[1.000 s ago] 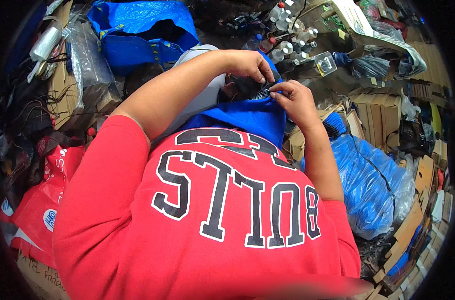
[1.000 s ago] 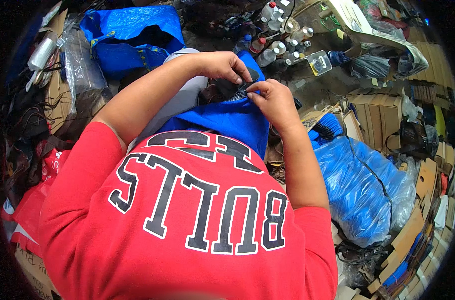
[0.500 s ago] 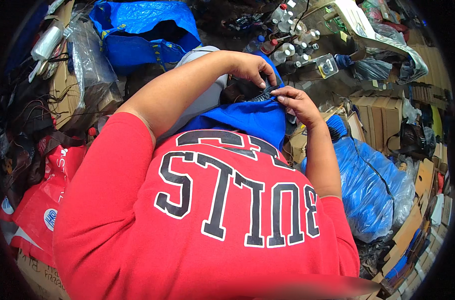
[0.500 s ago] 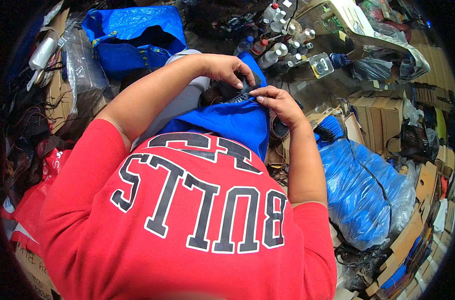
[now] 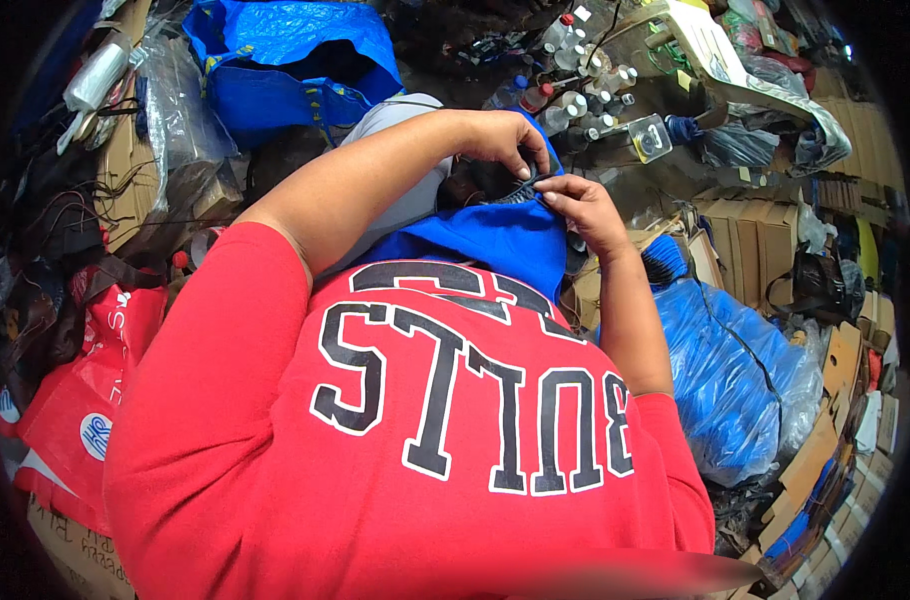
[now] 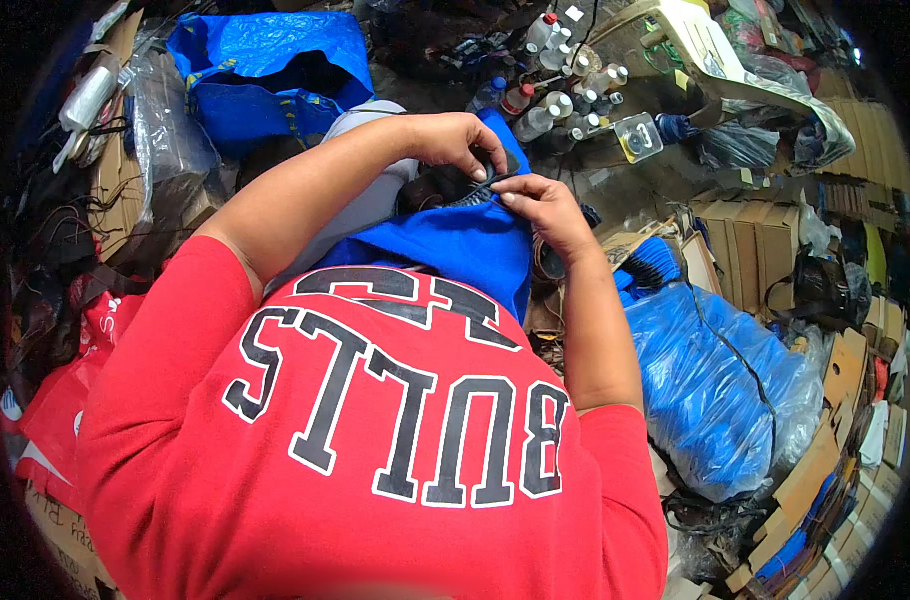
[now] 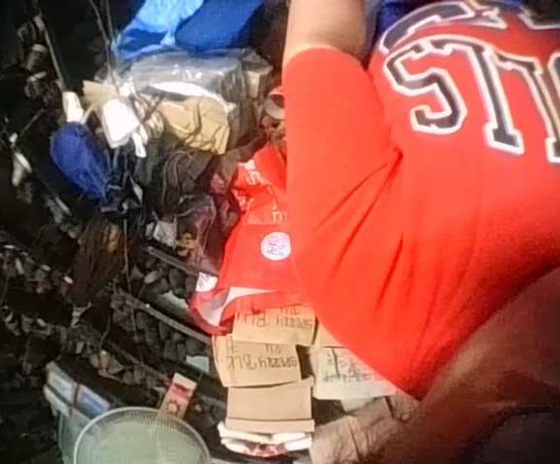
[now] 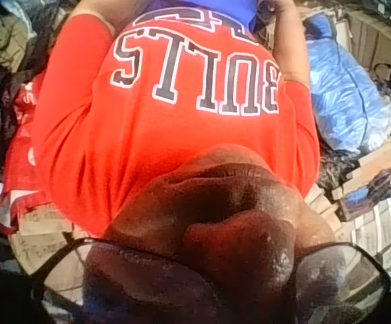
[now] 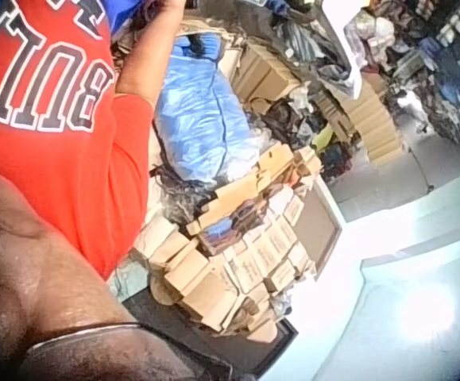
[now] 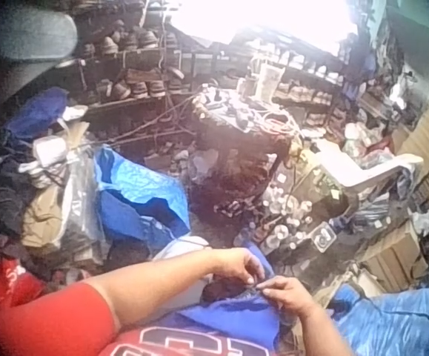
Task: Manually stitching a leather shoe upper using a needle and thread.
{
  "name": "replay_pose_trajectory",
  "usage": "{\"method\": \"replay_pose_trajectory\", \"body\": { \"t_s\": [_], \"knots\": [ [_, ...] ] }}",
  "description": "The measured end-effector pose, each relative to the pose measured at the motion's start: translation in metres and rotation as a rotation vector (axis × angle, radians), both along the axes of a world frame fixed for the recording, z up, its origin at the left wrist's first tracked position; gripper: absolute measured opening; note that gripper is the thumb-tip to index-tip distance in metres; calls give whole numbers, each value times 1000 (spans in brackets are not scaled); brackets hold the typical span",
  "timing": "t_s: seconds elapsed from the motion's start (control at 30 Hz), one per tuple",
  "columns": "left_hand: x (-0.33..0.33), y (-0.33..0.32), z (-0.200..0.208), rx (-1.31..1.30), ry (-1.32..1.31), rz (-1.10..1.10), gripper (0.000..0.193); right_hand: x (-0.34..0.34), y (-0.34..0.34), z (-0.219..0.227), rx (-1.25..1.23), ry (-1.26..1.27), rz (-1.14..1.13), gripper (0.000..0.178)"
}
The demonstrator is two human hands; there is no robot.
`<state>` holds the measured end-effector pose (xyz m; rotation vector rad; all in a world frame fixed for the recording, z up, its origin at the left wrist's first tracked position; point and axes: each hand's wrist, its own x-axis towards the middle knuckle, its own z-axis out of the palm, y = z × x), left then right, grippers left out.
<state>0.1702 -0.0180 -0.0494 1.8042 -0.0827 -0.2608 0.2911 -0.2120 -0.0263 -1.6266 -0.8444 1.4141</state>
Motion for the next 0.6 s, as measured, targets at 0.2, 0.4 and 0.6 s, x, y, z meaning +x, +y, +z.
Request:
{"method": "replay_pose_trajectory", "body": {
  "t_s": [0.2,0.4,0.6],
  "knots": [
    [-47,-3,23,645,-158,388,54,-20,-3,8,247,-535,-12,16],
    [-119,21,40,719,38,212,22,-27,-12,18,212,-673,11,19],
    [-134,78,14,1042,68,836,16,-48,-15,22,236,-894,10,22]
  ]
}}
